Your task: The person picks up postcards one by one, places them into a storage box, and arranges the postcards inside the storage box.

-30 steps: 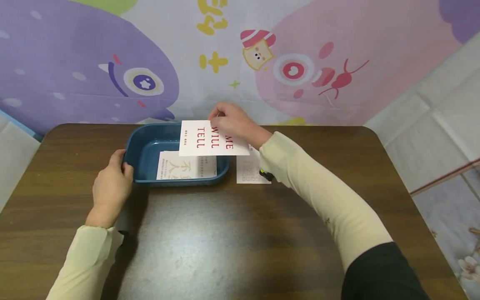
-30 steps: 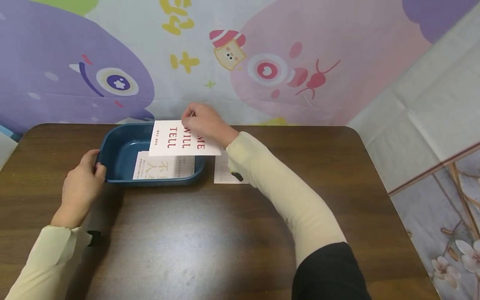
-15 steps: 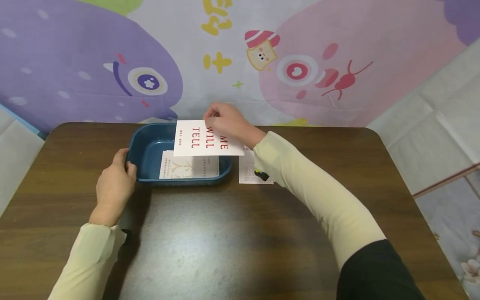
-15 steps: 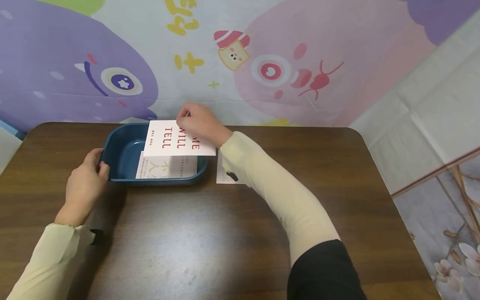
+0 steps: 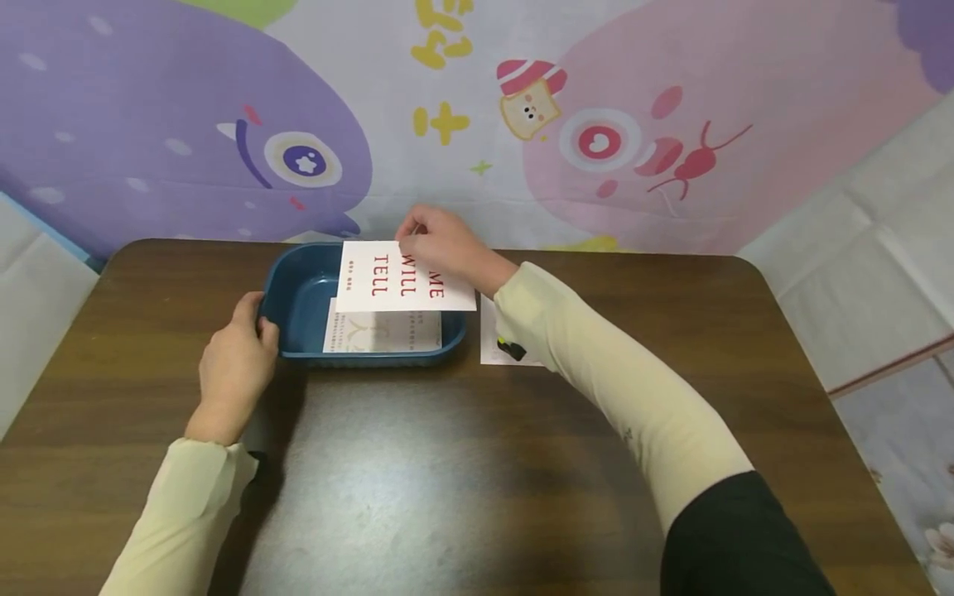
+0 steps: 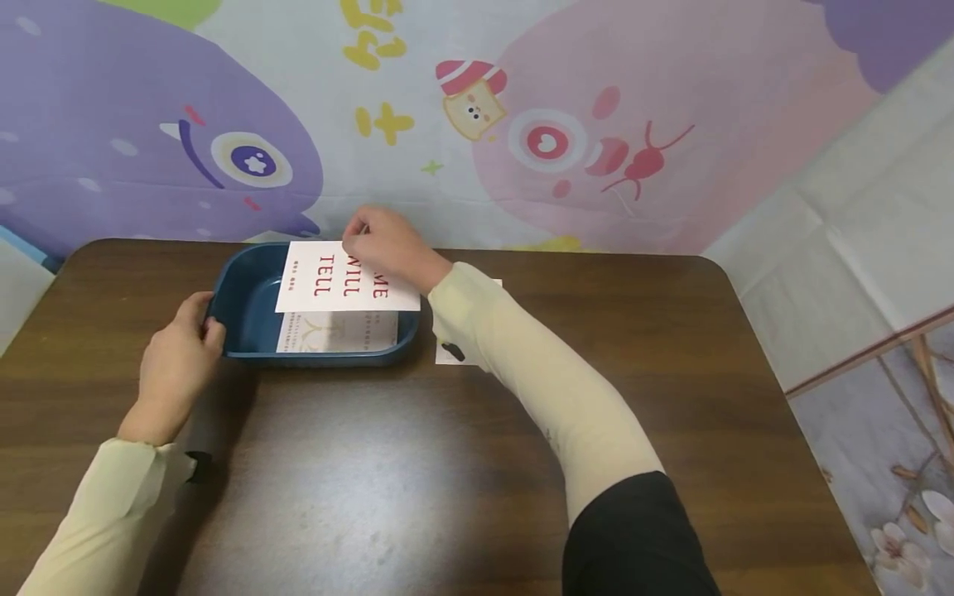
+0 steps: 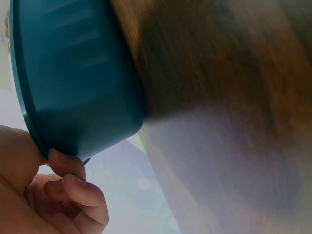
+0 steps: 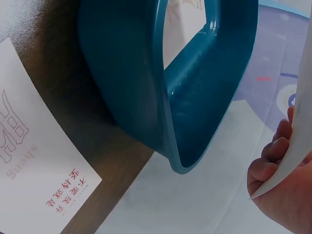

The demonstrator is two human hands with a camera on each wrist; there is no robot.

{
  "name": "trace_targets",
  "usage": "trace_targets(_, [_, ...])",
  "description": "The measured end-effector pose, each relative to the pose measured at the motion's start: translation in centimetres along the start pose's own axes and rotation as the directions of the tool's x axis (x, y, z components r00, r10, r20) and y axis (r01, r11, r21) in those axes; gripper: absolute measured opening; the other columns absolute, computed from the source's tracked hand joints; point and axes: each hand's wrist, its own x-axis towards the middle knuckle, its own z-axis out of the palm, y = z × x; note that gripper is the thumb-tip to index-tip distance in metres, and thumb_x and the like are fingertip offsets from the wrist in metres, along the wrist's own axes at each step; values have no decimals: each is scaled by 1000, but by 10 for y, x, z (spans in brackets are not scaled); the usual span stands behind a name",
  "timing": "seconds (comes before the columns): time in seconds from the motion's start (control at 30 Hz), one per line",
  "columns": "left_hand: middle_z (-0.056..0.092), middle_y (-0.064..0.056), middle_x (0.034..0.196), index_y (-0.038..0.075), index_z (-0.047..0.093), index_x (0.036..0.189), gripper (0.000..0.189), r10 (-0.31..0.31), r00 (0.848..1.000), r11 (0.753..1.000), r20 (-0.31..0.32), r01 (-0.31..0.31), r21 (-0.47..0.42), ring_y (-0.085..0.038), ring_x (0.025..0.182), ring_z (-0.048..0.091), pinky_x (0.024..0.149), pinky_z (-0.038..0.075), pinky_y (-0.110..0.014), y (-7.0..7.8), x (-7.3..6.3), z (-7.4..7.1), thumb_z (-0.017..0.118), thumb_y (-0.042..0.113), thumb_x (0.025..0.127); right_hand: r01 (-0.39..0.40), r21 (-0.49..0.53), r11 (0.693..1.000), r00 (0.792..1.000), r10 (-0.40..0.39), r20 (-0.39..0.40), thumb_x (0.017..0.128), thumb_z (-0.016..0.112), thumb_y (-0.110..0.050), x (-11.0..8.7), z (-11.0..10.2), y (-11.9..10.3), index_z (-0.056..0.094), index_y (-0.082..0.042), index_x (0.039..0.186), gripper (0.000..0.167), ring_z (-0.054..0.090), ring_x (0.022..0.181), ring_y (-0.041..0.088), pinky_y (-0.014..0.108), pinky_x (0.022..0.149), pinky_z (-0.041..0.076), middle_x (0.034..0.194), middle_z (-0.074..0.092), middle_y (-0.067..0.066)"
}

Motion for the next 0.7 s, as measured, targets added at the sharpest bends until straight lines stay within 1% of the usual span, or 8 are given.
trace_targets(0.27, [61,-34,87,6,39,137,45,-4,1000,1000,1,4,-10,-41,59,53,48,36,-46,2,0,0,32,19,95,13,0,1000,1000,-13,6,87,53,-21,0,3,-3,60,-16,96,13,51,85,16,26,76,39,92,57,2])
trace_targets(0.47, [61,-33,88,6,39,137,45,-7,1000,1000,4,7,-8,-39,58,52,49,36,-45,1,1,1,32,19,95,9,-12,1000,1000,-9,3,87,54,-22,3,8,-3,61,-16,95,12,51,86,16,26,76,40,92,58,1])
trace_targets(0.7, [61,-34,95,7,39,138,45,-25,1000,1000,-6,25,-6,-46,67,56,53,38,-50,1,1,0,34,18,95,-11,-28,1000,1000,12,12,88,54,-23,7,16,-3,60,-17,97,13,51,87,15,27,77,39,95,57,0])
